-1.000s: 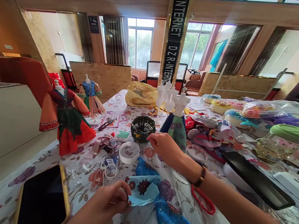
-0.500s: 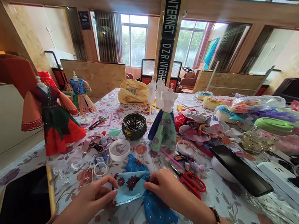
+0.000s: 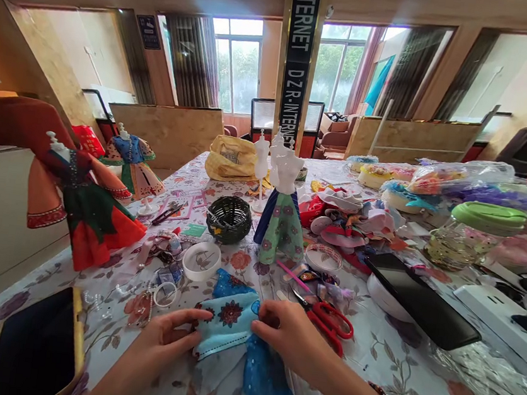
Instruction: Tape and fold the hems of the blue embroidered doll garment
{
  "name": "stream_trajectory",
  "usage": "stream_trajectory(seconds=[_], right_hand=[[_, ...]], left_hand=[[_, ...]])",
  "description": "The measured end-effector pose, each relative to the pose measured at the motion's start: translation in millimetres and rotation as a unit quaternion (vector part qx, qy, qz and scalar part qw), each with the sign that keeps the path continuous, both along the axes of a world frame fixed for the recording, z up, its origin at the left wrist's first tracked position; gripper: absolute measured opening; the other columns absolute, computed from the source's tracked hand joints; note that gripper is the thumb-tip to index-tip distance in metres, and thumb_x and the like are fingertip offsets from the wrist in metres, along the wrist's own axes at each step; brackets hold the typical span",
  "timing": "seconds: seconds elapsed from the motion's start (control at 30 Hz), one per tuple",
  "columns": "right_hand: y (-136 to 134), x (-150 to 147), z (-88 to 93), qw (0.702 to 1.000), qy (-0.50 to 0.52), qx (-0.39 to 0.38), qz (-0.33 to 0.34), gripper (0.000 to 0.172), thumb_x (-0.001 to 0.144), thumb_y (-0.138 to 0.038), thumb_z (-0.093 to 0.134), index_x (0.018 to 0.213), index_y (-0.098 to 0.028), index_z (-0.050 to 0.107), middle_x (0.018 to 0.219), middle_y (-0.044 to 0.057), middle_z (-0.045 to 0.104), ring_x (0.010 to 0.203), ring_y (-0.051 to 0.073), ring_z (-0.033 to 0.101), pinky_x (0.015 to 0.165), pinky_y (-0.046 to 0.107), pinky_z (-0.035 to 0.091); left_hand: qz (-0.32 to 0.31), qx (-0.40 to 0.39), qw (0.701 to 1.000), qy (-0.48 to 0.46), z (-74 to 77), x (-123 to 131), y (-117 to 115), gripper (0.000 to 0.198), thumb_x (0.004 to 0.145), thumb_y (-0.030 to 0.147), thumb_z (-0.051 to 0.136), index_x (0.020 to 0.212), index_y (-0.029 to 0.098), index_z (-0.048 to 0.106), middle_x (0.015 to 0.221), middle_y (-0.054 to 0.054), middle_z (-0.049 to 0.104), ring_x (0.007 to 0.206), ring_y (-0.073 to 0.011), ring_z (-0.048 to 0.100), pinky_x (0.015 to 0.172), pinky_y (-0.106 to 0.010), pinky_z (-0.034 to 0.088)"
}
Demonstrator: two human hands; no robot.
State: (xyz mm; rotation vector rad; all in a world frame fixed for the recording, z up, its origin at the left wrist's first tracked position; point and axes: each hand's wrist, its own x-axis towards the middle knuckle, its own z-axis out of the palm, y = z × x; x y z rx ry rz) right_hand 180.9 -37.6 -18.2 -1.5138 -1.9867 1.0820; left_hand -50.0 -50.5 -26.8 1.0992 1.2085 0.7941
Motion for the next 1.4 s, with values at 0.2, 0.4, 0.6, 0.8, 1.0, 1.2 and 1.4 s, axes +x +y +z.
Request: stream_trajectory(seconds=[0.2, 0.4, 0.6, 0.8, 1.0, 1.2, 1.4], right_hand=[[1, 16, -3.1, 1.0, -0.004, 0.008, -0.026, 0.004, 0.078, -0.02, 0.055, 0.077, -0.018, 0.058, 0.051, -0.007, 0.043, 0.052, 0.011, 0.042, 0.048, 0.023, 0.025], [-1, 26, -10.3, 0.999, -0.002, 0.014, -0.038, 0.008, 0.08, -0.022, 0.054, 0.086, -0.018, 0.057, 0.046, -0.01, 0.04, 0.048, 0.012, 0.039, 0.049, 0.024, 0.025], [-2, 28, -9.7, 0.998, 0.049, -0.024, -0.038, 0.006, 0.082, -0.023, 0.05, 0.088, -0.02, 0.051, 0.049, -0.009, 0.04, 0.049, 0.011, 0.036, 0.048, 0.022, 0.023], [-1, 29, -7.0, 0.998, 0.026, 0.008, -0.051, 0.007, 0.082, -0.025, 0.048, 0.088, -0.021, 0.048, 0.046, -0.01, 0.039, 0.045, 0.012, 0.039, 0.046, 0.023, 0.025], [-7, 30, -11.2, 0.989, -0.094, 0.103, -0.052, 0.017, 0.087, -0.029, 0.046, 0.101, -0.021, 0.049, 0.059, -0.003, 0.06, 0.051, 0.017, 0.055, 0.052, 0.027, 0.038], [-24, 24, -13.0, 0.963, -0.131, 0.234, 0.028, 0.016, 0.091, -0.031, 0.048, 0.097, -0.023, 0.061, 0.102, 0.009, 0.065, 0.079, 0.023, 0.067, 0.067, 0.035, 0.051], [-32, 17, -5.6, 0.931, -0.09, 0.253, 0.246, 0.013, 0.092, -0.026, 0.053, 0.086, -0.022, 0.064, 0.102, 0.002, 0.067, 0.093, 0.02, 0.061, 0.079, 0.031, 0.049]], left_hand=[[-0.016, 0.059, 0.998, 0.003, 0.9, 17, 7, 0.045, 0.066, 0.038, 0.071, 0.104, 0.014, 0.067, 0.085, -0.007, 0.069, 0.077, -0.0198, 0.063, 0.07, -0.03, 0.048], [-0.058, 0.126, 0.987, 0.086, 16.3, 29, 20, 0.034, 0.075, 0.028, 0.061, 0.105, 0.014, 0.067, 0.078, -0.006, 0.07, 0.072, -0.0179, 0.062, 0.065, -0.026, 0.047], [-0.112, 0.243, 0.947, 0.175, 28.5, 34, 41, 0.029, 0.081, 0.022, 0.055, 0.105, 0.02, 0.071, 0.095, -0.005, 0.07, 0.077, -0.0174, 0.062, 0.07, -0.026, 0.048], [-0.143, 0.288, 0.933, 0.16, 36.1, 42, 53, 0.029, 0.082, 0.02, 0.053, 0.105, 0.02, 0.071, 0.105, -0.006, 0.069, 0.086, -0.0187, 0.062, 0.079, -0.027, 0.048], [-0.095, 0.17, 0.965, 0.176, 28.5, 45, 38, 0.032, 0.078, 0.023, 0.056, 0.106, 0.017, 0.069, 0.068, -0.001, 0.066, 0.062, -0.0147, 0.058, 0.06, -0.024, 0.044], [-0.047, 0.064, 0.996, 0.034, 20.6, 42, 17, 0.036, 0.065, 0.024, 0.07, 0.1, 0.014, 0.067, 0.087, -0.006, 0.073, 0.081, -0.0206, 0.065, 0.074, -0.03, 0.049], [-0.004, -0.009, 0.997, -0.076, 3.4, 45, -1, 0.049, 0.058, 0.024, 0.077, 0.104, 0.014, 0.061, 0.09, -0.008, 0.074, 0.083, -0.0216, 0.068, 0.075, -0.032, 0.05]])
